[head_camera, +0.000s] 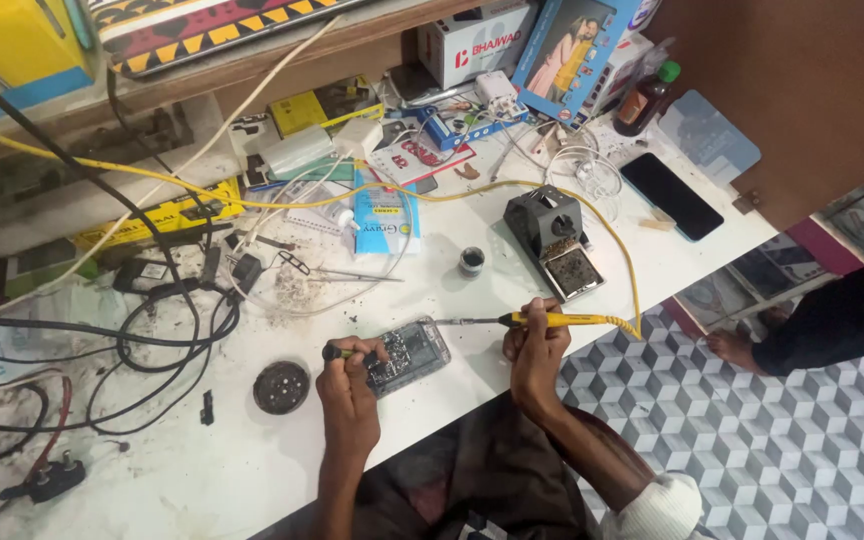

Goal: The person uses a soldering iron and a small tool to work on a circuit board placed on a cluttered workbench. They repeatedly apply heat and manipulate components on the board throughout the clip.

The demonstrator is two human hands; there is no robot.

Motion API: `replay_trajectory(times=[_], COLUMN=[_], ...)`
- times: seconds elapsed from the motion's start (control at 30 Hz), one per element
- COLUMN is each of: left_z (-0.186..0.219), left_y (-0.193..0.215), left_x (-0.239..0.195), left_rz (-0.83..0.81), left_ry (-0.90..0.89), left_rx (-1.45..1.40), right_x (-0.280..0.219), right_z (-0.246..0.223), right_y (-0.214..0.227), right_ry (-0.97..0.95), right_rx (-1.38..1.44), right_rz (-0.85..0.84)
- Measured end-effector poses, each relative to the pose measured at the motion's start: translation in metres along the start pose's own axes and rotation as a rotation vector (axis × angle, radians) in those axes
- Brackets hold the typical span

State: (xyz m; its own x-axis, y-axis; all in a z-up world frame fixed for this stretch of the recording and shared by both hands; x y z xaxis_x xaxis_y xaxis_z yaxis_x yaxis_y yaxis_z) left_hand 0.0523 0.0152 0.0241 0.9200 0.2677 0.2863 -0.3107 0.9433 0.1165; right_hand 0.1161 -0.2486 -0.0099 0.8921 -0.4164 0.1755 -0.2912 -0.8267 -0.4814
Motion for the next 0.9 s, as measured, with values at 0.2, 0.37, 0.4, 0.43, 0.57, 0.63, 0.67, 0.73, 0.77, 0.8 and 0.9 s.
replay_trajectory(times=[0.2,0.37,0.4,0.43,0.57,0.63,0.67,0.73,0.77,0.8,0.9], left_z=[0.006,0.003,0.006,0.006,0.004,0.003,0.003,0.005,0.007,0.008,-0.001], left_y=[0.001,0.001,0.001,0.002,0.001,0.002,0.002,0.002,0.001,0.001,0.001], left_x=[0.001,0.003,0.002,0.003,0.005,0.002,0.002,0.004,0.007,0.006,0.004], left_rz=[0.012,0.003,-0.003,-0.001,0.01,0.013,0.012,0.012,0.012,0.009,0.007], left_ry=[-0.095,-0.015,-0.048,-0.045,-0.05,-0.047,-0.041,-0.05,-0.063,-0.071,0.087], left_rx=[0.032,-0.045,-0.072,-0.057,-0.023,-0.01,-0.007,-0.01,-0.015,-0.022,0.004], right_x=[0.001,-0.002,-0.002,-0.001,0.003,0.002,0.001,0.002,0.005,0.004,0.006], right_z=[-0.003,-0.01,-0.009,-0.008,-0.002,0.002,0.004,0.006,0.007,0.008,0.012], right_y=[-0.005,-0.006,-0.008,-0.01,-0.002,0.004,0.006,0.009,0.008,0.009,0.006], right_ry=[-0.023,-0.017,-0.008,0.001,0.011,0.005,0.005,-0.018,-0.024,-0.04,-0.074], right_rx=[-0.035,-0.276,-0.253,-0.23,-0.107,-0.071,-0.051,-0.021,-0.004,-0.012,-0.006], right_rz=[0.023,0.047,0.036,0.026,0.028,0.009,0.003,-0.014,-0.024,-0.021,-0.048])
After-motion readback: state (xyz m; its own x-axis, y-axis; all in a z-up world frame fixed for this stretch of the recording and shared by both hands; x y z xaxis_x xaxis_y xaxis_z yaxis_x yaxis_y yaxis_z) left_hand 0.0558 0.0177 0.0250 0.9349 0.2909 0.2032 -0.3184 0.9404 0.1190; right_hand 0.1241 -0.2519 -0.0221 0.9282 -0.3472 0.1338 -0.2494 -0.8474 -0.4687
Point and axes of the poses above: each hand's wrist, its own x-axis towards the middle knuckle, its own y-axis out of the back of the hand, z = x × y, the point moved 6 cm from there along x, towards the middle knuckle, and after that the axes turned 7 degrees about y, right-handed, at the moved point
